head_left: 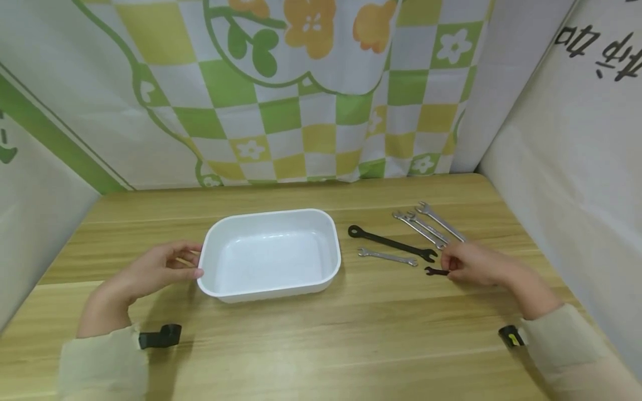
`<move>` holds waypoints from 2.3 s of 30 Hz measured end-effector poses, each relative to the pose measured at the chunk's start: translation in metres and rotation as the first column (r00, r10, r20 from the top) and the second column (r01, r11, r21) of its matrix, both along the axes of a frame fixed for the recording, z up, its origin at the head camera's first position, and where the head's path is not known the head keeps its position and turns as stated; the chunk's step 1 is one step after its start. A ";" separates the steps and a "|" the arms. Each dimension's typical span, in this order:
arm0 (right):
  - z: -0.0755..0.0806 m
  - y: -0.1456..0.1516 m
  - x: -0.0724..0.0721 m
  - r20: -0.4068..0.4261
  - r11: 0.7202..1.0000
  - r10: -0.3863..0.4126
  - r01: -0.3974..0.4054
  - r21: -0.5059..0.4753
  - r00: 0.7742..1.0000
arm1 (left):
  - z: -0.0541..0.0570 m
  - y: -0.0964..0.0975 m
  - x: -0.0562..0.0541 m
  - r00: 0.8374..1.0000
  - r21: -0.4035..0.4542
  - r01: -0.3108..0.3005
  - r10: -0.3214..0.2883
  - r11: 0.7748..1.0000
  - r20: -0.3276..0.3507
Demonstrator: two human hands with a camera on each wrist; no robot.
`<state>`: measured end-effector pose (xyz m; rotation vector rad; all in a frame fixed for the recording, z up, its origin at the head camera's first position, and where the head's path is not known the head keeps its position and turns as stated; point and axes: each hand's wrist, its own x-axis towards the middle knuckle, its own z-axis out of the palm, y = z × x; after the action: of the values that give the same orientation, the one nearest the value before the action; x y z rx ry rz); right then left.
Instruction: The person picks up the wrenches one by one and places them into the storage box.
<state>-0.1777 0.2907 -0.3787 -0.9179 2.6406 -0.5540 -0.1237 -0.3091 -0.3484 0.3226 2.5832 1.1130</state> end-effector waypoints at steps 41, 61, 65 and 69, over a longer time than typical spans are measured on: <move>-0.001 0.008 -0.006 0.100 0.988 0.103 -0.090 -0.128 0.990 | -0.001 0.001 0.001 1.000 -0.005 0.013 -0.013 1.000 -0.010; 0.006 -0.010 -0.011 0.097 0.993 0.044 -0.033 -0.113 0.994 | 0.000 0.001 0.001 1.000 0.037 0.028 -0.028 0.999 0.003; 0.010 -0.019 -0.009 0.105 0.993 0.020 -0.007 -0.117 0.994 | 0.000 0.001 0.001 0.999 0.043 0.033 -0.033 0.999 0.001; 0.013 -0.029 -0.010 0.110 0.992 0.024 -0.010 -0.125 0.994 | 0.000 0.001 0.001 0.999 0.037 0.032 -0.032 0.999 0.006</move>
<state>-0.1872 0.2614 -0.3656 -0.9160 2.5199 -0.7499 -0.1227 -0.3077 -0.3485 0.3668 2.5454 1.1506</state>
